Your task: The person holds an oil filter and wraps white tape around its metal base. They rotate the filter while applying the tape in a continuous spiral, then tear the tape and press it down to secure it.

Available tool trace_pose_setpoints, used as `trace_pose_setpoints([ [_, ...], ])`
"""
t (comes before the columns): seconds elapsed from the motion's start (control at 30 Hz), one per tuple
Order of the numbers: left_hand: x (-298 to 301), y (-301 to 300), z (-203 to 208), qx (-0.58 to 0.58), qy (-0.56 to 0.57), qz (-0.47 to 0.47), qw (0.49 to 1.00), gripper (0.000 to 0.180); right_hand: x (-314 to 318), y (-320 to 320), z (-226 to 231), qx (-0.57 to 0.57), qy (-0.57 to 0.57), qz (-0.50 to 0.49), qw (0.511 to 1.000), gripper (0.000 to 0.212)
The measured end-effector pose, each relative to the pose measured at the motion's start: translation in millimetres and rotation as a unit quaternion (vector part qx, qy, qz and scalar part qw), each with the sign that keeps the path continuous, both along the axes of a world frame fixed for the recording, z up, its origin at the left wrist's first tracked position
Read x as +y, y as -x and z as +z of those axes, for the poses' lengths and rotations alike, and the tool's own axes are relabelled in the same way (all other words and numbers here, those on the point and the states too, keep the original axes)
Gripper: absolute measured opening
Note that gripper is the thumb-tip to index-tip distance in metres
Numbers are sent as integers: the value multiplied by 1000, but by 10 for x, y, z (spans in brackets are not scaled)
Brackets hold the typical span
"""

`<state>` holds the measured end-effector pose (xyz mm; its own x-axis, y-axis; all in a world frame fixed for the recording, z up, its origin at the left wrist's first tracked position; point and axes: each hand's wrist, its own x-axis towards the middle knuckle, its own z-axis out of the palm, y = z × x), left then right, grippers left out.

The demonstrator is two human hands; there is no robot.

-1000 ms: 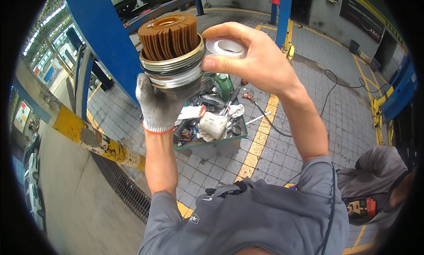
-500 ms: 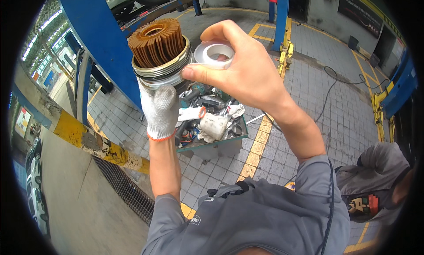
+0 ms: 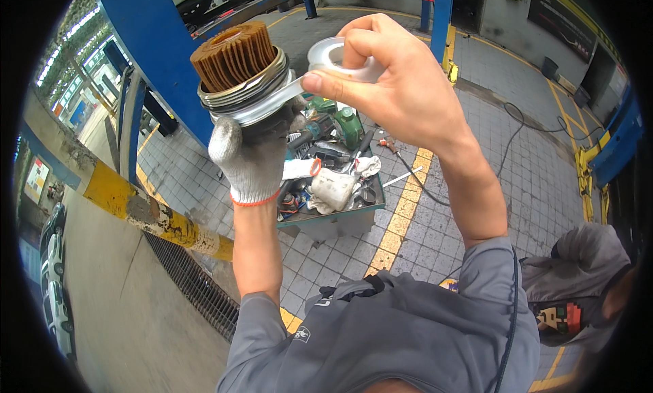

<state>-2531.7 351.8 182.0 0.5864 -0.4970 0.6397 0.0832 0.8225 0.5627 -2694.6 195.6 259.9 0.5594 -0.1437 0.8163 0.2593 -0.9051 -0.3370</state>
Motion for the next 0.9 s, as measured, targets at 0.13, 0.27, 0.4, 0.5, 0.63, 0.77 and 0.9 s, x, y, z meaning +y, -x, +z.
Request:
trace_pose_setpoints([
  [0.13, -13, 1, 21, -8, -3, -55, 998, 85, -33, -34, 14, 5, 1, 15, 1000, 57],
  [0.27, -24, 79, 34, 2, 28, -103, 994, 89, -45, -45, 17, 20, -7, 22, 1000, 58],
  [0.4, -15, 126, 31, 39, 37, -171, 984, 91, -50, -68, 37, 44, -29, 36, 998, 57],
  [0.5, -15, 90, 28, 51, 37, -210, 976, 92, -54, -71, 50, 60, -52, 43, 996, 55],
  [0.63, -27, 57, 6, 35, 38, -220, 974, 96, -71, -47, 46, 81, -68, 42, 994, 54],
  [0.77, -10, 82, -29, 96, 45, -193, 976, 98, -119, -40, 13, 96, -73, 48, 992, 56],
  [0.9, 11, 32, -29, 31, -7, -97, 995, 95, -181, -63, -33, 74, -45, 63, 994, 58],
])
